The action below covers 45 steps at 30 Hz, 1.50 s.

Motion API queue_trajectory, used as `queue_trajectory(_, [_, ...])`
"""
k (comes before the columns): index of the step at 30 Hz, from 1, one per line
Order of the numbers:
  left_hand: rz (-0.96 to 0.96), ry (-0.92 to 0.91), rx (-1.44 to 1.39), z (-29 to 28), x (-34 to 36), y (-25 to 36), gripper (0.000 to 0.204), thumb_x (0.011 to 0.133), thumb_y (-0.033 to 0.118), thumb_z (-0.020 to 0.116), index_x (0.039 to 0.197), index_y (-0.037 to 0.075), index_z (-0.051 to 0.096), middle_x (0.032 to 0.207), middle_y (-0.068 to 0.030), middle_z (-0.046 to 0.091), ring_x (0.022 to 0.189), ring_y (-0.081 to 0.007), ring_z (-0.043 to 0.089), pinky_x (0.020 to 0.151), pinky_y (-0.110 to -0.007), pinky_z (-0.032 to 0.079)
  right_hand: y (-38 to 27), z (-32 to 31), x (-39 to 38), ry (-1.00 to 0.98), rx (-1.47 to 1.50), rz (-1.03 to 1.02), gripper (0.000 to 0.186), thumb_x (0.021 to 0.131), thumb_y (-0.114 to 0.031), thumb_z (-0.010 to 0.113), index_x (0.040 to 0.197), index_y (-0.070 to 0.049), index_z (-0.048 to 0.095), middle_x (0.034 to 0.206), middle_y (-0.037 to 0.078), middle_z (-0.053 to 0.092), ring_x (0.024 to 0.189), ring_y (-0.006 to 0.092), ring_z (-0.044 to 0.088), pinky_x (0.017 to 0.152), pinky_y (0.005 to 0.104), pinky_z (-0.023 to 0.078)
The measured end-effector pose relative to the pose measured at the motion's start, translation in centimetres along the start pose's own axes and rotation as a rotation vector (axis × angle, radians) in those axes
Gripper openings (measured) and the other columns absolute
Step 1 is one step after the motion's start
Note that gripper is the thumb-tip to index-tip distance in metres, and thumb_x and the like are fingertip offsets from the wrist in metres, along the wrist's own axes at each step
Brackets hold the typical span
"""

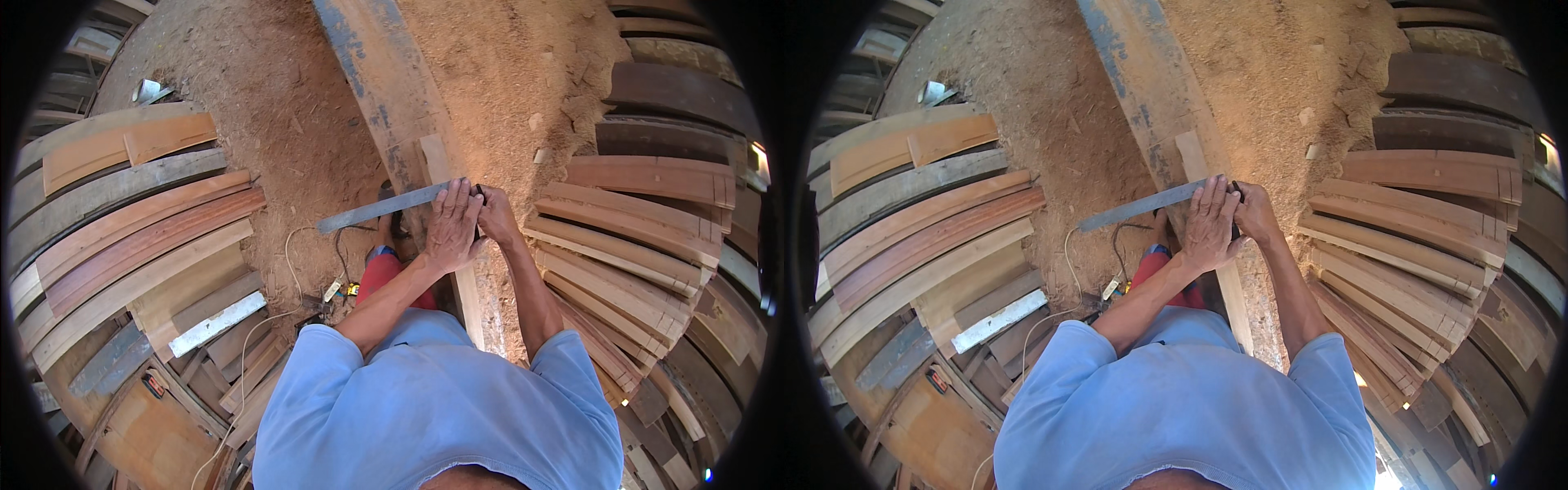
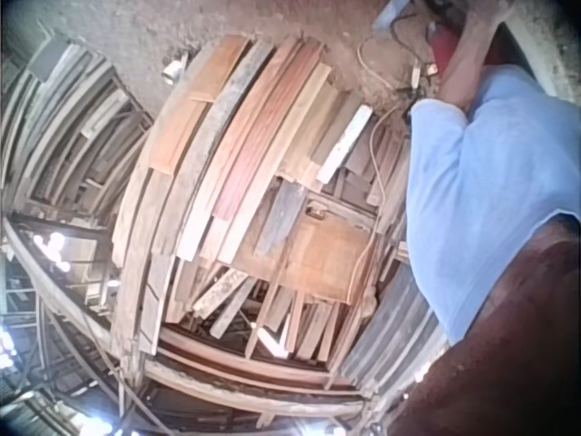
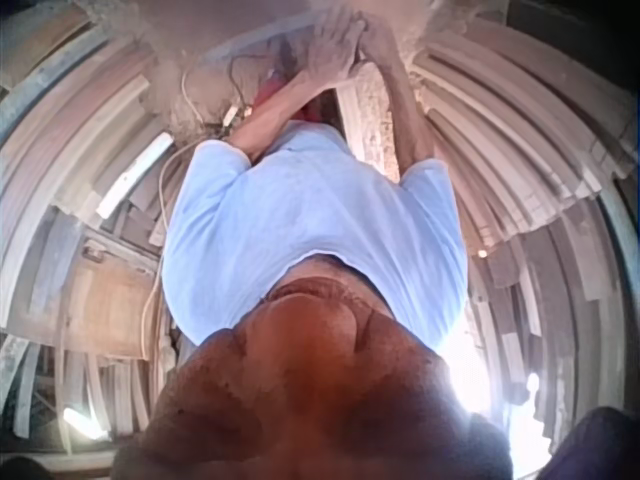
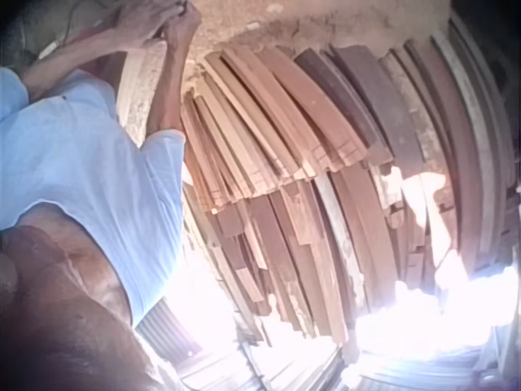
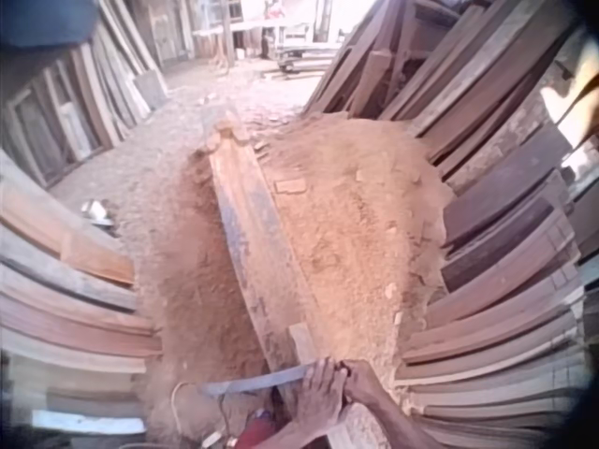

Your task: The person uses a chisel and mallet to carve a notch into a wooden plank, then smooths the plank with an electric planer. They measure and mark the plank with a tape measure, square, and pencil.

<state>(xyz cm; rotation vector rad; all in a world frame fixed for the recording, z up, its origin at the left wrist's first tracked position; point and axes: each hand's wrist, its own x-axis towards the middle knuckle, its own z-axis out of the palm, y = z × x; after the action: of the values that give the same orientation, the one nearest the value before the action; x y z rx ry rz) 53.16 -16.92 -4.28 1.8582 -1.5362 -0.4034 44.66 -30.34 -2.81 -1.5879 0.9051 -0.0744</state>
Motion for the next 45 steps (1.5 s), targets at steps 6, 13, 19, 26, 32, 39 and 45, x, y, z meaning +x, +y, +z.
queue_trajectory(6, [-0.009,-0.006,-0.009,-0.1,0.0,0.1,0.104,0.073,0.032,0.084,0.154,-0.001,0.028,0.164,-0.0317,0.021,0.156,-0.0478,0.014,0.126,-0.058,0.006,0.2,0.3,0.1,0.040,-0.011,-0.012,0.029,0.093,-0.028,0.064,0.089,0.001,0.067,0.073,0.006,0.064,0.070,0.0122,0.054,0.066,0.0347,0.049])
queue_trajectory(13, [-0.007,-0.012,0.008,0.2,-0.1,0.0,0.104,0.074,0.035,0.083,0.154,-0.003,0.027,0.164,-0.0324,0.021,0.156,-0.0481,0.014,0.126,-0.057,0.003,0.7,0.4,0.2,0.048,-0.031,0.009,0.031,0.093,-0.028,0.064,0.089,0.002,0.065,0.072,0.007,0.062,0.071,0.0126,0.053,0.067,0.0344,0.049])
queue_trajectory(19, [-0.014,-0.014,0.005,0.0,0.0,0.0,0.103,0.075,0.035,0.082,0.153,-0.003,0.028,0.164,-0.0324,0.022,0.156,-0.0477,0.014,0.126,-0.057,0.003,0.3,0.4,0.1,0.039,0.000,-0.004,0.031,0.093,-0.029,0.065,0.089,0.002,0.064,0.074,0.005,0.060,0.073,0.0117,0.052,0.067,0.0334,0.048])
queue_trajectory(26, [-0.022,0.011,0.004,-0.1,0.1,0.1,0.100,0.072,0.034,0.085,0.150,-0.001,0.033,0.162,-0.0318,0.026,0.154,-0.0475,0.019,0.125,-0.058,0.011,0.0,0.2,0.1,0.020,-0.005,0.021,0.031,0.093,-0.030,0.066,0.089,0.001,0.064,0.076,0.002,0.060,0.075,0.0105,0.051,0.067,0.0319,0.048])
queue_trajectory(32, [-0.015,0.026,-0.005,0.0,0.0,0.1,0.098,0.075,0.034,0.083,0.151,-0.001,0.032,0.163,-0.0310,0.025,0.154,-0.0476,0.018,0.125,-0.059,0.010,-0.6,0.4,0.2,0.012,-0.017,0.012,0.030,0.095,-0.028,0.063,0.091,0.002,0.066,0.077,0.003,0.061,0.075,0.0109,0.052,0.068,0.0323,0.048])
queue_trajectory(39, [-0.057,-0.054,0.062,-0.5,0.2,0.4,0.072,0.080,0.040,0.073,0.139,0.003,0.056,0.166,-0.0284,0.022,0.156,-0.0456,0.013,0.126,-0.056,0.005,-3.7,-3.8,-0.2,0.321,-0.535,0.092,0.035,0.103,-0.034,0.062,0.108,-0.001,0.072,0.086,0.003,0.068,0.080,0.0141,0.060,0.073,0.0328,0.050])
queue_trajectory(45, [-0.051,-0.058,0.073,-0.8,0.3,0.5,0.050,0.081,0.041,0.071,0.119,0.008,0.068,0.165,-0.0289,0.025,0.156,-0.0444,0.014,0.126,-0.055,0.005,-6.5,-6.0,-0.6,0.286,0.068,-0.045,0.035,0.102,-0.031,0.068,0.114,0.001,0.073,0.098,0.007,0.074,0.088,0.0149,0.066,0.080,0.0305,0.054])
